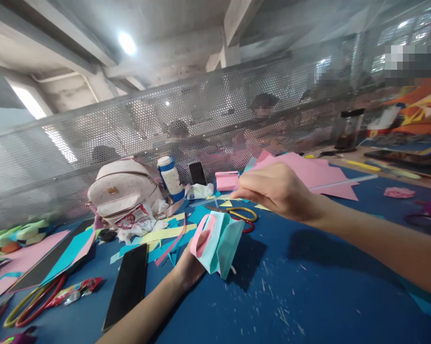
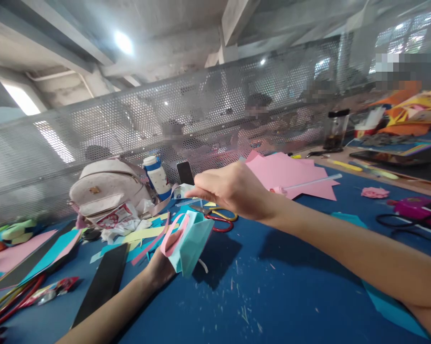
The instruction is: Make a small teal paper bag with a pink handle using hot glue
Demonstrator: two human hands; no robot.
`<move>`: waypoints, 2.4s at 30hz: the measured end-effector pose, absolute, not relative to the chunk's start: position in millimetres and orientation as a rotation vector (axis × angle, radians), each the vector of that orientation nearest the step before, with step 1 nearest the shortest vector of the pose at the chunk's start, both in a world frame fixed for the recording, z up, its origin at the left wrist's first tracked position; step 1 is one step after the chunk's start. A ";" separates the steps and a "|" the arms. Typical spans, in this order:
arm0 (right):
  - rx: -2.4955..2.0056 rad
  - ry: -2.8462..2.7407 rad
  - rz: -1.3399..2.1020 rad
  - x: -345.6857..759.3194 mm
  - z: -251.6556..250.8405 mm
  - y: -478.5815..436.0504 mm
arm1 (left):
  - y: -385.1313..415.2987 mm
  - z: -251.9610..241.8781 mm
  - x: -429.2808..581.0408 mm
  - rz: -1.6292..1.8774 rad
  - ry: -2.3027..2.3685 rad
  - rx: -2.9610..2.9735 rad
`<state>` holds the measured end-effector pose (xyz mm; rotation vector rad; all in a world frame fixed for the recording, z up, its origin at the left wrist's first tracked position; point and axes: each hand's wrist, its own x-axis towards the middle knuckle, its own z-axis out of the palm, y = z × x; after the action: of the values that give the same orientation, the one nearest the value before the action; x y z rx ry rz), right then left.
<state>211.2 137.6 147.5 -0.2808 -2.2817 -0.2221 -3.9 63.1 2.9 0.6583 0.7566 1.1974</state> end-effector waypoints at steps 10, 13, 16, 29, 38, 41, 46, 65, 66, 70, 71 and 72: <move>-0.513 -2.466 0.179 189.9 125.6 146.5 | 61.3 4.2 -0.9 1.221 0.755 0.705; -0.571 -2.459 0.190 186.4 118.4 153.4 | 61.3 2.6 -1.9 1.229 0.761 0.714; -0.585 -2.467 0.166 183.0 112.9 157.7 | 61.5 2.4 -2.4 1.241 0.771 0.729; -0.467 -2.338 0.858 177.9 103.8 175.7 | 62.6 -0.7 -3.6 1.214 0.731 0.836; -0.462 -2.335 0.996 178.4 104.5 182.2 | 61.7 -3.1 -5.5 1.218 0.750 0.841; -0.448 -2.346 0.987 179.0 103.7 184.1 | 61.4 -3.1 -5.8 1.216 0.765 0.849; -0.418 -2.413 0.866 179.4 105.3 181.1 | 58.4 0.9 -3.0 1.201 0.795 0.896; -0.277 -2.872 0.882 183.1 110.0 172.3 | 58.3 -1.7 -2.9 1.183 0.887 0.967; -0.302 -2.853 0.869 183.5 110.1 172.7 | 59.2 -1.8 -2.4 1.205 0.873 0.946; -0.509 -2.789 0.756 185.9 108.8 177.1 | 62.9 0.3 -1.8 1.371 0.754 0.881; -0.558 -2.770 0.718 186.3 107.7 178.9 | 63.4 0.9 -2.5 1.410 0.721 0.875; -0.593 -2.746 0.685 186.4 106.2 180.9 | 63.7 1.4 -3.4 1.450 0.700 0.874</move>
<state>186.4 180.9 106.2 -0.5927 -2.7463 0.6846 -3.4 63.7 1.4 0.8743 0.6999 1.4497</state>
